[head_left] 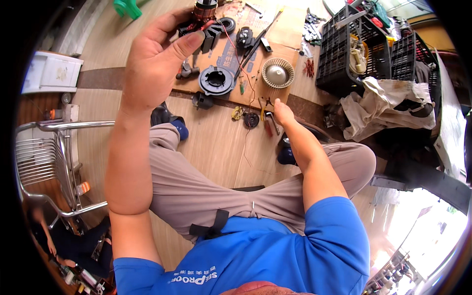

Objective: The person repairs an electric motor by handling and reassembling internal components like the rotor and housing.

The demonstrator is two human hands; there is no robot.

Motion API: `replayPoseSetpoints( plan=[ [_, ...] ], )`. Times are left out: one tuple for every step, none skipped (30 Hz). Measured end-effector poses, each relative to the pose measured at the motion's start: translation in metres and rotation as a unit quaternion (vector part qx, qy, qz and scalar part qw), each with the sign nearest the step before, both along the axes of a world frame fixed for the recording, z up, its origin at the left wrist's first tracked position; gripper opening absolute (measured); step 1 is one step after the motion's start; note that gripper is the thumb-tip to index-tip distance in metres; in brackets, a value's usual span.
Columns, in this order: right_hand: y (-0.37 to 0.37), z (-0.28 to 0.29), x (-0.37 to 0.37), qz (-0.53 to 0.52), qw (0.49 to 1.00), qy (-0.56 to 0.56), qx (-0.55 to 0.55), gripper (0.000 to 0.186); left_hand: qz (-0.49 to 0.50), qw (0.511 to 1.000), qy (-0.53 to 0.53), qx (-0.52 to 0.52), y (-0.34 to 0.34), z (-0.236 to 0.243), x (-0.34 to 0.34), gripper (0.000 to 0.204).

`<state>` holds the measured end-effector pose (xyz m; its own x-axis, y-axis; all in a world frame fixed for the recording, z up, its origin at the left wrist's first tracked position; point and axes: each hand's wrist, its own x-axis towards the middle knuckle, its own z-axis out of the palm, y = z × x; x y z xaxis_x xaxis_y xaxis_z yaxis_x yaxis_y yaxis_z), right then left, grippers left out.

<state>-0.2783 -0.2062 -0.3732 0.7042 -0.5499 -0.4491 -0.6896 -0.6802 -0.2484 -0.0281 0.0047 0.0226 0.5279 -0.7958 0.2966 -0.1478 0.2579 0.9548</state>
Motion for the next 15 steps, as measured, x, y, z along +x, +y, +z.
replayPoseSetpoints(
  plan=[
    [-0.001,0.016,0.010,0.008,0.999,-0.039,-0.005,0.016,-0.022,1.000,0.002,-0.018,-0.002,0.000,0.000,0.035],
    [-0.001,0.033,0.019,0.016,0.997,-0.079,-0.010,0.017,-0.040,0.998,0.046,-0.017,-0.003,0.002,-0.003,0.034],
    [-0.001,0.055,0.031,0.021,0.991,-0.134,-0.009,0.017,-0.049,0.995,0.085,-0.016,0.000,0.001,-0.004,0.033],
    [-0.005,0.081,0.042,-0.003,0.982,-0.188,0.000,0.017,-0.064,0.990,0.126,-0.020,-0.003,-0.005,-0.004,0.032],
    [-0.007,0.107,0.054,-0.011,0.972,-0.235,-0.002,0.018,-0.087,0.984,0.154,-0.022,-0.005,-0.002,-0.007,0.030],
    [-0.018,0.135,0.059,-0.021,0.960,-0.280,-0.012,0.020,-0.134,0.965,0.223,-0.040,-0.013,-0.004,-0.010,0.029],
    [-0.022,0.161,0.066,-0.016,0.931,-0.364,-0.025,0.022,-0.142,0.957,0.252,-0.016,-0.015,-0.008,-0.010,0.032],
    [-0.029,0.188,0.070,-0.018,0.925,-0.376,-0.040,0.022,-0.149,0.948,0.281,0.009,-0.019,-0.009,-0.011,0.036],
    [-0.029,0.222,0.071,-0.008,0.923,-0.383,-0.027,0.021,-0.175,0.942,0.287,0.005,-0.022,-0.012,-0.013,0.035],
    [-0.027,0.253,0.071,0.001,0.921,-0.390,-0.012,0.021,-0.201,0.935,0.292,0.004,-0.025,-0.013,-0.016,0.034],
    [-0.023,0.277,0.069,0.007,0.911,-0.413,-0.008,0.020,-0.178,0.937,0.300,0.023,-0.026,-0.016,-0.021,0.033],
    [-0.021,0.302,0.066,0.007,0.908,-0.419,-0.021,0.020,-0.184,0.931,0.313,0.035,-0.029,-0.017,-0.024,0.035],
    [-0.015,0.321,0.062,-0.005,0.902,-0.431,0.017,0.020,-0.206,0.923,0.323,0.042,-0.029,-0.016,-0.027,0.035],
    [-0.010,0.331,0.060,-0.015,0.895,-0.442,0.055,0.019,-0.226,0.914,0.333,0.049,-0.029,-0.014,-0.030,0.036],
    [-0.007,0.332,0.057,-0.021,0.878,-0.473,0.067,0.019,-0.230,0.915,0.328,0.050,-0.029,-0.014,-0.033,0.036]
  ],
)
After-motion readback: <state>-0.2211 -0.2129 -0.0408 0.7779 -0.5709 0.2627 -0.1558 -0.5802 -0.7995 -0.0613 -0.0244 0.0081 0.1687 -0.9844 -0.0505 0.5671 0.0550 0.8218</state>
